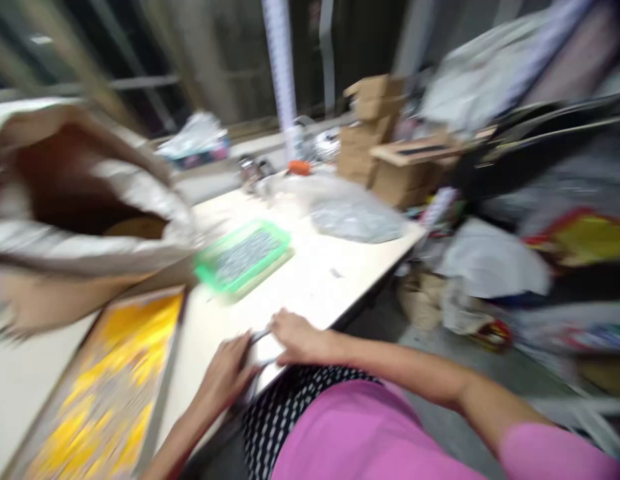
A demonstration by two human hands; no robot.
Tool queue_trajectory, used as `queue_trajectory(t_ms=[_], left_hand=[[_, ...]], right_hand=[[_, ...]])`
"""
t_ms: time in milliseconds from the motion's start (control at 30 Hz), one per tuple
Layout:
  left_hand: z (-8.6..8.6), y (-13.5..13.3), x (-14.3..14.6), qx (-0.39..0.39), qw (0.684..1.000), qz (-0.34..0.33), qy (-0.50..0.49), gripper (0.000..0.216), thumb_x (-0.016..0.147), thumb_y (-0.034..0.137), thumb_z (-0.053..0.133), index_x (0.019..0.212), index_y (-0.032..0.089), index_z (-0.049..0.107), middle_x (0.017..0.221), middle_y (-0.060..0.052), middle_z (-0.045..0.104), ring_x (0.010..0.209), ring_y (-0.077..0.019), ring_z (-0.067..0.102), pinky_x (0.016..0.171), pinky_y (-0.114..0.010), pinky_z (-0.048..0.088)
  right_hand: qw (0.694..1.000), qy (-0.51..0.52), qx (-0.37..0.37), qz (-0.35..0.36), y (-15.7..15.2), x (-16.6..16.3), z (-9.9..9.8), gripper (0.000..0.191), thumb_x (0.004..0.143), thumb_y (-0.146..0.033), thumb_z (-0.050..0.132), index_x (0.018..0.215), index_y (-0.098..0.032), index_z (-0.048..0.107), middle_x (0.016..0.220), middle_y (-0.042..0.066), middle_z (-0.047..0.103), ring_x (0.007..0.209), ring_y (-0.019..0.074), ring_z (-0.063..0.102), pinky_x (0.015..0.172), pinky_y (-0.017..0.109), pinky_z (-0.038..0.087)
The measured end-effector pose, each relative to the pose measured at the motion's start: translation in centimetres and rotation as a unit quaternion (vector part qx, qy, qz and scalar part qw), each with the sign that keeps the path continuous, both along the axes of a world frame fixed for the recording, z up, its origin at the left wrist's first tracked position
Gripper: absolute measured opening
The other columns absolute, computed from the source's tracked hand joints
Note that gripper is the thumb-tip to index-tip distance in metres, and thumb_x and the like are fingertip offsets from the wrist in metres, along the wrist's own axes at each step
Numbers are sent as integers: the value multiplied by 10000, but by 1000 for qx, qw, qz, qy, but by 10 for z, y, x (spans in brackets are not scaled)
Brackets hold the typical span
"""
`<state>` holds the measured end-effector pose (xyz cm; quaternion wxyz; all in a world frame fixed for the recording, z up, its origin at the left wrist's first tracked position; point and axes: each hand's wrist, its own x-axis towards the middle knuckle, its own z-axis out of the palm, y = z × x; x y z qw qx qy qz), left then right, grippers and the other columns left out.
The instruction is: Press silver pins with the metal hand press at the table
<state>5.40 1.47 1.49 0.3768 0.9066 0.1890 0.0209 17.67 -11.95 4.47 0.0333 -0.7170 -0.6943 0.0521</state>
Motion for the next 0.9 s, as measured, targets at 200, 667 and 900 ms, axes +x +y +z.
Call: queue_trajectory(t_ms=[200,667,900], left_hand=[[0,27,-62,-2,995,35,96,308,784,396,683,1035,218,685,1056,-80,686,1035,-259,587,971,-337,418],[-14,37,-30,214,959,2,185,346,783,412,677,1012,157,629,1061,-98,595,1010,-272,539,824,-363,475],[-13,34,-26,212,958,18,195,166,861,298,586,946,166,640,1016,-79,628,981,-246,560,797,-341,485]], right_hand=[[994,55,-32,83,40,-6,-46,443,760,-375,774,1081,-107,628,1073,144,610,1004,282,530,844,384,463],[983,-11,-83,165,97,6,-46,237,821,-294,718,980,-128,660,996,118,621,953,265,538,764,340,406],[977,3,-85,194,99,9,-51,98,917,-204,574,903,-137,644,908,104,635,852,221,550,736,316,386]])
